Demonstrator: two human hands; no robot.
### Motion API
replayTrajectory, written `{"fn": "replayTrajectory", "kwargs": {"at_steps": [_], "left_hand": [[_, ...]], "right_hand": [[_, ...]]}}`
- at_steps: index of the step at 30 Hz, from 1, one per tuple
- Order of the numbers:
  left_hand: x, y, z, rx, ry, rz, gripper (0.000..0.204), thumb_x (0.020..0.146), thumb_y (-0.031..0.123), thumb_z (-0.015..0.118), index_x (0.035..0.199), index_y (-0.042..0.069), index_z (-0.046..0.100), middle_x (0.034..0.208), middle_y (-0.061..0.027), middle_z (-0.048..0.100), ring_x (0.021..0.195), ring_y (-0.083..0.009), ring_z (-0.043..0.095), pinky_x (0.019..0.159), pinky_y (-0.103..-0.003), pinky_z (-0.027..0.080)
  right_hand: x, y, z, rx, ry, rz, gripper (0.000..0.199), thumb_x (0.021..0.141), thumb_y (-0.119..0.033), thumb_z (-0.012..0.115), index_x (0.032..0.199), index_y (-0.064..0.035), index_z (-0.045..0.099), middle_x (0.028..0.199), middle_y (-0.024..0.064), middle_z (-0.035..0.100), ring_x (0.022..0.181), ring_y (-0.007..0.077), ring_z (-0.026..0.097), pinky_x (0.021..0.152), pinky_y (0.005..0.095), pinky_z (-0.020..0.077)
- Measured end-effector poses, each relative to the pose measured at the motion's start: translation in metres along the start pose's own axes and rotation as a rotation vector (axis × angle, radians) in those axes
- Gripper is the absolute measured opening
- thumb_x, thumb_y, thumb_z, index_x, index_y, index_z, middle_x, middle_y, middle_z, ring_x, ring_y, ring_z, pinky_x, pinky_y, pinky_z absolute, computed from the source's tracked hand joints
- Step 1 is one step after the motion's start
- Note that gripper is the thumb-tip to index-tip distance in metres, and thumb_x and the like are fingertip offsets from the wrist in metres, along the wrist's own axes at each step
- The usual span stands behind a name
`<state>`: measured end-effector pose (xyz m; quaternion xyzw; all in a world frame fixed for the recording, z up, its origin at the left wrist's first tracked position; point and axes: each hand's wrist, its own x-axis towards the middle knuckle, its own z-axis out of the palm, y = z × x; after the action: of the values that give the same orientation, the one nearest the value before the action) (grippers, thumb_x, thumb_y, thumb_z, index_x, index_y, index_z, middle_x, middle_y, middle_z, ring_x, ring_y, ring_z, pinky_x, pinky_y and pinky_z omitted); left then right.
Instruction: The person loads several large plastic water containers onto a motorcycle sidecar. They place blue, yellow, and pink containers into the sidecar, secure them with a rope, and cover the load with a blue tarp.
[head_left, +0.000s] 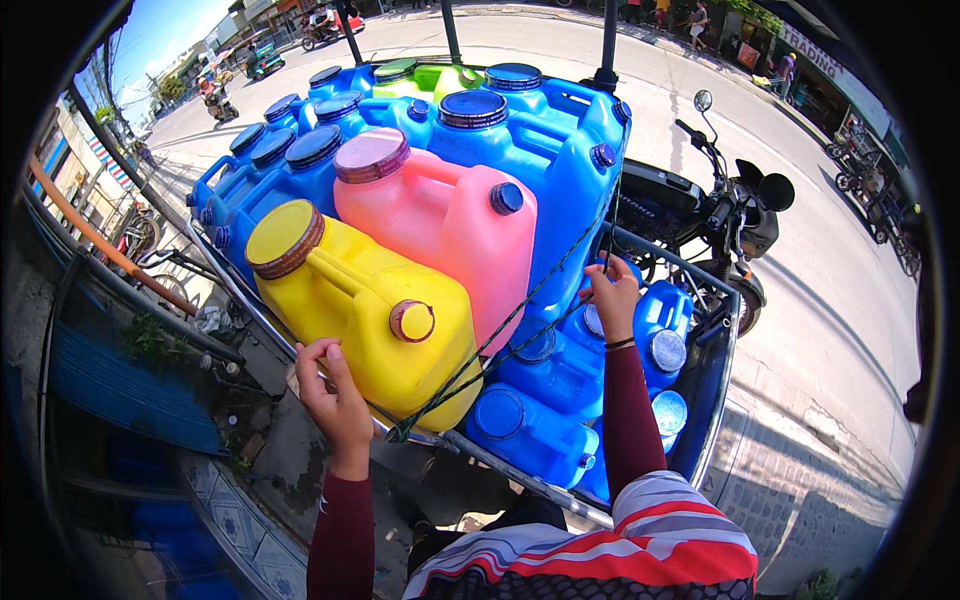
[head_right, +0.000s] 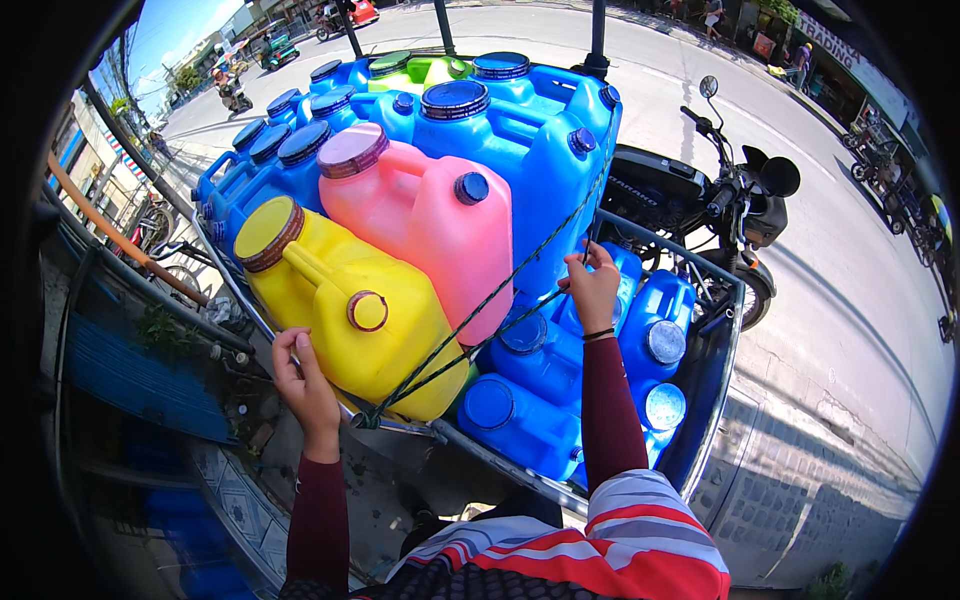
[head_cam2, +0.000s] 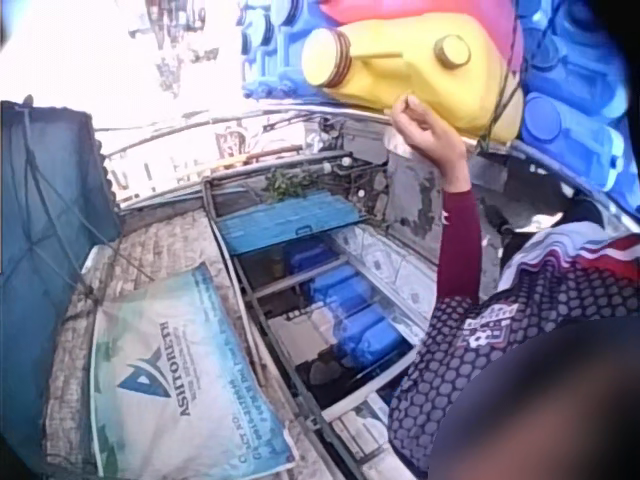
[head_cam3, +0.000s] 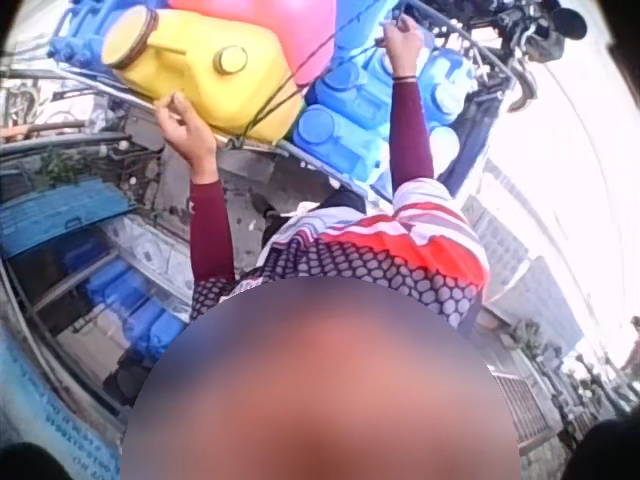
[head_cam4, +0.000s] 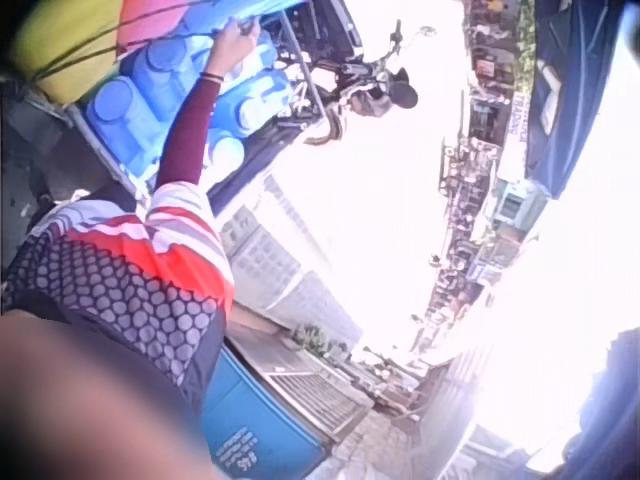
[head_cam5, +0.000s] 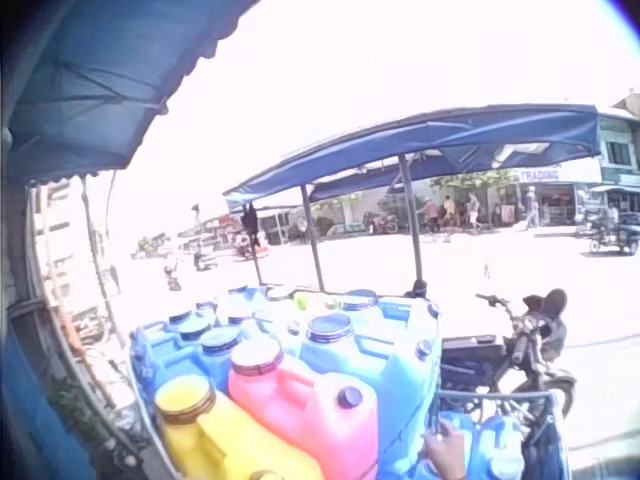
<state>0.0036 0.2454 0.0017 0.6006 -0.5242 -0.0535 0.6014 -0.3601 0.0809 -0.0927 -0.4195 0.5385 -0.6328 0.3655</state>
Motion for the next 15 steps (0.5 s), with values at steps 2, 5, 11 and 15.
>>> {"fn": "replayTrajectory", "kwargs": {"at_steps": [2,5,11,15], "left_hand": [[0.004,-0.004,-0.01,0.003,-0.102,0.195,0.02,0.103,0.02,0.056,0.109,0.002,0.062,0.107,-0.0136,0.064,0.103,-0.0305,0.058,0.096,-0.043,0.045],[0.007,-0.035,-0.031,0.026,-0.288,0.535,0.025,0.099,0.021,0.059,0.115,0.003,0.063,0.118,-0.0147,0.066,0.11,-0.0323,0.059,0.101,-0.043,0.044],[0.034,-0.047,-0.053,-0.102,-0.579,0.708,0.03,0.091,0.019,0.067,0.118,0.005,0.065,0.13,-0.0153,0.066,0.114,-0.0339,0.059,0.102,-0.044,0.044],[0.033,-0.046,-0.056,-0.136,-0.641,0.654,0.025,0.085,0.017,0.069,0.107,0.006,0.069,0.13,-0.015,0.065,0.114,-0.0338,0.057,0.101,-0.042,0.045]], "right_hand": [[-0.01,0.004,-0.014,-0.05,0.003,0.025,0.044,0.092,-0.01,0.062,0.133,0.0051,0.055,0.096,0.0117,0.072,0.058,0.0183,0.07,0.05,0.0275,0.0575],[-0.009,0.014,-0.008,0.05,0.14,-0.017,0.048,0.087,-0.009,0.07,0.13,0.0061,0.056,0.098,0.0128,0.07,0.066,0.0181,0.071,0.052,0.0279,0.058],[-0.053,-0.022,0.063,0.039,0.242,-0.142,0.038,0.096,-0.019,0.071,0.126,-0.0008,0.06,0.107,0.0078,0.068,0.072,0.0124,0.068,0.056,0.0244,0.0551],[-0.105,-0.027,0.07,-0.049,0.26,-0.329,0.029,0.098,-0.018,0.068,0.121,-0.0012,0.064,0.112,0.0065,0.068,0.083,0.0097,0.064,0.066,0.0242,0.0543]]}}
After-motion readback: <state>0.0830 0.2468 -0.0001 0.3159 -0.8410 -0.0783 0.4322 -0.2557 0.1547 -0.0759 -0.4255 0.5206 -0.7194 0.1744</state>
